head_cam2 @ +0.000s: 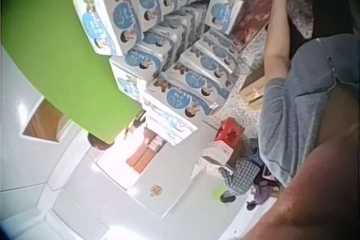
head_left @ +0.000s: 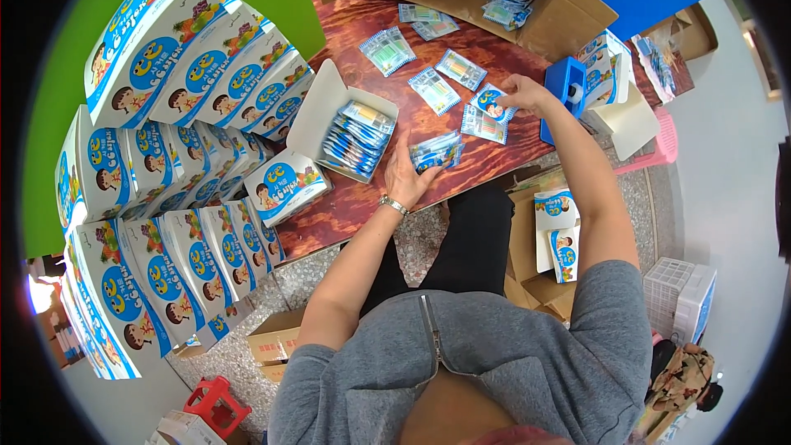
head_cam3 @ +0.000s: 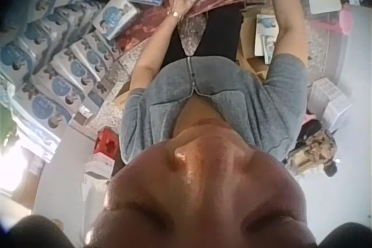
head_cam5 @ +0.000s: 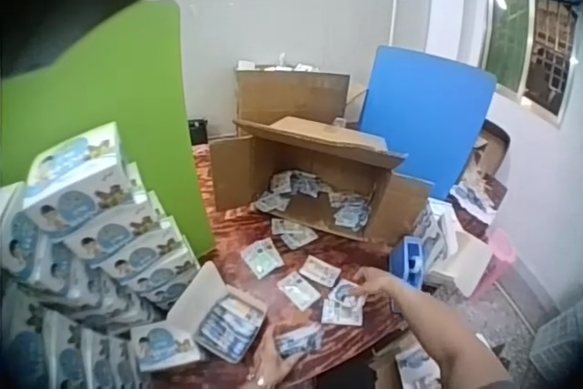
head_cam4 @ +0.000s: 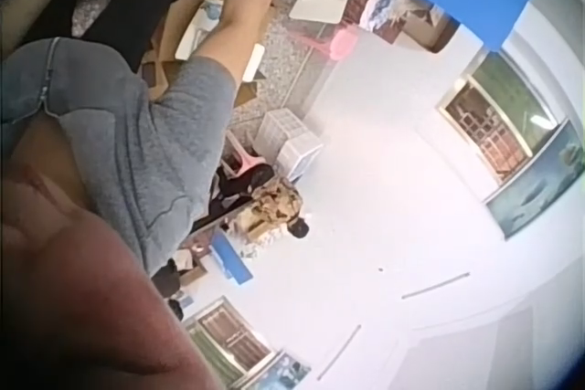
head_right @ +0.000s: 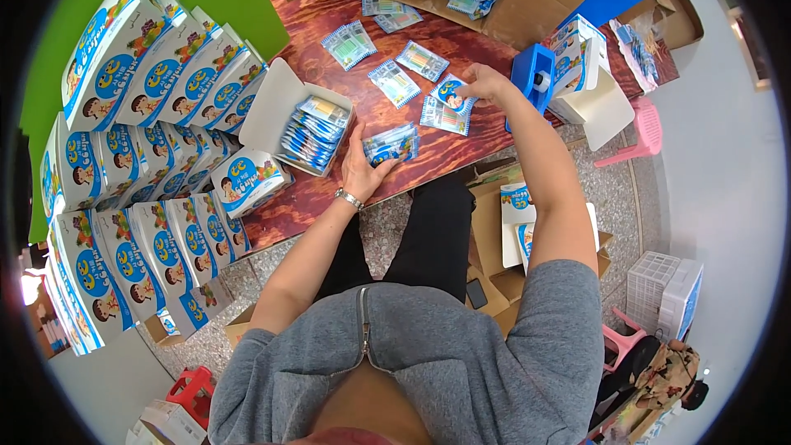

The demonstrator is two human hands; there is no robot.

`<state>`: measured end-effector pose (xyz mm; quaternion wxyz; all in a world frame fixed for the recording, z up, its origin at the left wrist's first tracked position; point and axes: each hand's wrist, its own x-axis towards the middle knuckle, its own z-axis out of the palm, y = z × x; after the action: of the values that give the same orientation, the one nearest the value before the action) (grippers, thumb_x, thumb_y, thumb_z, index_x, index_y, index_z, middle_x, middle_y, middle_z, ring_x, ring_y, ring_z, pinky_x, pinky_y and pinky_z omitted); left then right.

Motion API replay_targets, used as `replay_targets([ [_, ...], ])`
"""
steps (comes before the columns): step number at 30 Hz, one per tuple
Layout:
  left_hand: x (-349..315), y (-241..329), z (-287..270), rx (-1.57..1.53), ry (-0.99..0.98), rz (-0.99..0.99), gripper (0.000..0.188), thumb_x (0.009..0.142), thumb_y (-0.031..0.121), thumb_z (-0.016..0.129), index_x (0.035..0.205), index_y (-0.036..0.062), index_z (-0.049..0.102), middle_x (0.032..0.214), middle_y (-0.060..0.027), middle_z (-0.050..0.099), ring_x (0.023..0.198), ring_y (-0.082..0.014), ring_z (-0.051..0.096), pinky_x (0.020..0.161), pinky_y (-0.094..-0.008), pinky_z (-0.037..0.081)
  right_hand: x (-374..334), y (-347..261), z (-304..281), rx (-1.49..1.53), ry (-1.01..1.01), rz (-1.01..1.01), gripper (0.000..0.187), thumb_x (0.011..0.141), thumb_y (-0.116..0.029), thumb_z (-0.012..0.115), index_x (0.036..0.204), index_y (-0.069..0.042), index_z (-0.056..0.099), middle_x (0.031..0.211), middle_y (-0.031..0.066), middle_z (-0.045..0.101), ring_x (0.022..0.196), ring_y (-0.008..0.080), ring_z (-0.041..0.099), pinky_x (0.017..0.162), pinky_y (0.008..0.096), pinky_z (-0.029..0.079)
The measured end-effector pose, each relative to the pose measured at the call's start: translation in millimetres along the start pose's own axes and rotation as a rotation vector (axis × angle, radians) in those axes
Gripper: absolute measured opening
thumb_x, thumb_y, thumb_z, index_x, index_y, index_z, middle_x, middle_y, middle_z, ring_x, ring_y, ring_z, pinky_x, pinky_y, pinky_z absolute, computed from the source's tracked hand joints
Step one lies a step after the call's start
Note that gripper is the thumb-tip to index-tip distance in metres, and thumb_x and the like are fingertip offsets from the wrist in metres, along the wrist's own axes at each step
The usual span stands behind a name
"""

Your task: Packing small blue sachets into cardboard boxes and stacking them in a warehouse environment.

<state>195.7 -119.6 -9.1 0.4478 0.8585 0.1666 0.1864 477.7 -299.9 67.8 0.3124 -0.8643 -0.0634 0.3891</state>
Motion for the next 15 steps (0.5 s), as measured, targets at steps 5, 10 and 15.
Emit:
replay_targets([
  [5,1.9,-1.3,4.3,0.000,-0.011,0.011,0.097,0.068,0.026,0.088,0.145,0.0063,0.033,0.122,-0.0231,0.060,0.110,-0.0407,0.061,0.092,-0.0456,0.050,6.9,10.3,-14.7,-0.087,-0.174,-0.062,0.029,0.085,-0.017,0.075,0.110,-0.008,0.063,0.097,0.0017,0.067,0.087,0.0120,0.061,0.070,0.0309,0.048],
  [10,0.5,-6.5,4.3,0.020,-0.001,0.033,0.095,0.068,0.026,0.089,0.145,0.0069,0.035,0.122,-0.0224,0.061,0.110,-0.0398,0.061,0.092,-0.0453,0.050,2.2,14.9,3.6,-0.661,-0.145,-0.630,0.038,0.080,-0.011,0.076,0.114,-0.002,0.062,0.101,0.0137,0.070,0.095,0.0270,0.068,0.083,0.0378,0.052],
  [15,0.8,-4.9,6.2,0.020,-0.008,0.032,0.096,0.068,0.027,0.089,0.145,0.0069,0.035,0.125,-0.0212,0.060,0.112,-0.0389,0.060,0.093,-0.0445,0.050,3.2,25.0,23.0,-0.808,-0.002,-0.458,0.041,0.075,-0.021,0.077,0.109,-0.004,0.063,0.106,0.0205,0.068,0.106,0.0361,0.064,0.090,0.0438,0.051],
])
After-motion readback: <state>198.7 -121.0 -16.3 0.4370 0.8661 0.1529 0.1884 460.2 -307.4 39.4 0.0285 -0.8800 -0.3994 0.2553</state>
